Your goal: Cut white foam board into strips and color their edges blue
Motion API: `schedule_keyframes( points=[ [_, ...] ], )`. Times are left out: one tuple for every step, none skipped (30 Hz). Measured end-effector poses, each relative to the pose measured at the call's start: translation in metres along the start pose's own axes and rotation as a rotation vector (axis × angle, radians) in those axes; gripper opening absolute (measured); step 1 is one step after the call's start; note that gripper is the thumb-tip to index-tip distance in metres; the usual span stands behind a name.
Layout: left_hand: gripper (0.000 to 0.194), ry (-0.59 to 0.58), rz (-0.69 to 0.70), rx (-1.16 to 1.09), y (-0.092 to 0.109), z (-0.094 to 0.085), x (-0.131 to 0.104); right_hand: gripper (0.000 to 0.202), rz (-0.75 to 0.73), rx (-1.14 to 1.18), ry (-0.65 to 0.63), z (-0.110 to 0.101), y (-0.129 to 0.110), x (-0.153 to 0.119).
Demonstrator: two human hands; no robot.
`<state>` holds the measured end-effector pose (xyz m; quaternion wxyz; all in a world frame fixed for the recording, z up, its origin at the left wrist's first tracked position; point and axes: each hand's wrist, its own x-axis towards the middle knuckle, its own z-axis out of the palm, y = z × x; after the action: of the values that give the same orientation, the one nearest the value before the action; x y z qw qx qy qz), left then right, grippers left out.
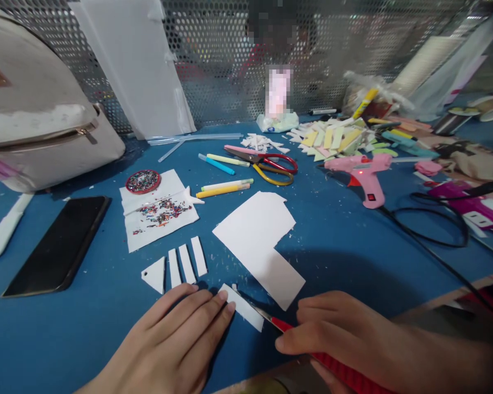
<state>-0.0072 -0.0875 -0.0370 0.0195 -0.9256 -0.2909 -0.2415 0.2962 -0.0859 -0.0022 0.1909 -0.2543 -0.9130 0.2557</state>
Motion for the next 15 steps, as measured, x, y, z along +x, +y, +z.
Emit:
schedule_keyframes(
  points=[
    [0.041, 0.003, -0.002, -0.004, 0.0, 0.0, 0.0, 0.026, 0.003, -0.013, 0.001, 0.0, 0.0, -0.002],
    [0.041, 0.006, -0.007, -0.01, 0.0, 0.001, 0.001, 0.026, -0.003, -0.025, -0.002, 0.0, 0.0, -0.003],
    [0.042, 0.009, -0.009, -0.016, 0.0, 0.001, 0.001, 0.027, -0.008, -0.039, -0.009, -0.001, 0.001, -0.004],
    [0.041, 0.011, -0.011, -0.024, 0.0, 0.001, 0.001, 0.028, -0.012, -0.05, -0.023, -0.001, 0.002, -0.006],
    [0.041, 0.014, -0.007, -0.029, 0.0, 0.001, 0.001, 0.029, -0.016, -0.051, -0.037, 0.0, 0.003, -0.006],
    [0.041, 0.007, -0.001, -0.034, 0.0, 0.0, 0.002, 0.03, -0.027, -0.039, -0.048, 0.0, 0.005, -0.007],
    [0.04, -0.006, 0.006, -0.043, -0.001, -0.002, 0.004, 0.032, -0.039, -0.02, -0.046, 0.0, 0.007, -0.007],
    [0.04, -0.023, 0.013, -0.064, -0.002, -0.004, 0.007, 0.034, -0.05, 0.005, -0.042, 0.001, 0.01, -0.006],
    [0.038, -0.043, 0.013, -0.099, -0.004, -0.007, 0.011, 0.036, -0.055, 0.029, -0.033, 0.002, 0.012, -0.005],
    [0.036, -0.072, -0.002, -0.15, -0.006, -0.01, 0.016, 0.039, -0.066, 0.052, -0.019, 0.002, 0.014, -0.004],
    [0.033, -0.101, -0.025, -0.21, -0.009, -0.014, 0.023, 0.042, -0.073, 0.067, -0.005, 0.002, 0.016, -0.003],
    [0.029, -0.135, -0.068, -0.266, -0.012, -0.017, 0.03, 0.044, -0.083, 0.075, 0.007, 0.002, 0.018, -0.002],
    [0.025, -0.159, -0.11, -0.3, -0.016, -0.019, 0.037, 0.045, -0.093, 0.075, 0.012, 0.002, 0.019, -0.001],
    [0.02, -0.175, -0.149, -0.31, -0.019, -0.02, 0.045, 0.046, -0.115, 0.068, 0.013, 0.001, 0.02, -0.001],
    [0.016, -0.185, -0.168, -0.296, -0.023, -0.02, 0.051, 0.045, -0.143, 0.055, 0.014, 0.0, 0.021, -0.001]
  ],
)
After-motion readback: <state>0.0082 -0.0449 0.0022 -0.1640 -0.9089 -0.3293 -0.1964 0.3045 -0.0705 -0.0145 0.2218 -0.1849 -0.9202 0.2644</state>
